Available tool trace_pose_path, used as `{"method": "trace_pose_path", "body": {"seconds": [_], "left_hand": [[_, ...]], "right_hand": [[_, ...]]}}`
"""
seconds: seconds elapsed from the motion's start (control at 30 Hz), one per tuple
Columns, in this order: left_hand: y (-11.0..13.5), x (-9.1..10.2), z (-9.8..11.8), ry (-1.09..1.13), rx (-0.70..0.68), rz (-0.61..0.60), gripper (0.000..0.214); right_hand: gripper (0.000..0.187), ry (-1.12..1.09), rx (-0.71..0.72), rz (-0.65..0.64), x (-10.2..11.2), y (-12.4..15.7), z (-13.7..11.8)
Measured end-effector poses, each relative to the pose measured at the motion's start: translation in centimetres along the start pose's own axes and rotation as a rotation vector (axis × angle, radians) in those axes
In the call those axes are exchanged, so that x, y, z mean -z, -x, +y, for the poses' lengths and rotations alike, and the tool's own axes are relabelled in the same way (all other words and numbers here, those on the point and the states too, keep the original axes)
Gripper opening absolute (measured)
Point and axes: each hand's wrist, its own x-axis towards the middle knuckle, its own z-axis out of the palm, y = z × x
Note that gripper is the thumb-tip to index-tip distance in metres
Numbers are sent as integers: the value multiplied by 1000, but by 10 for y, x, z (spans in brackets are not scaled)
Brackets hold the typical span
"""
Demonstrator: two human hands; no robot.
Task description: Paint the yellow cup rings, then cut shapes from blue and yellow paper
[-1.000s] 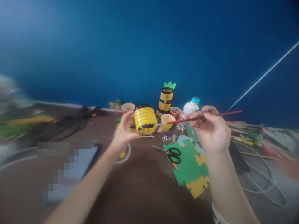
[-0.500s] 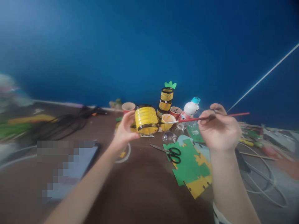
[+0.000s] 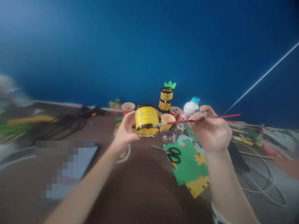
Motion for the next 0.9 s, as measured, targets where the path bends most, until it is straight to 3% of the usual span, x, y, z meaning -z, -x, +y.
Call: {"method": "trace_pose_path", "body": {"seconds": [0.63, 0.9], "left_hand": [[-1, 1, 1, 2, -19, -4, 79], [0, 0, 2, -10, -23, 4, 79]], "right_hand": [[11, 63, -2, 131, 6, -2, -4], [20, 13, 39, 175, 8, -1, -11]]}}
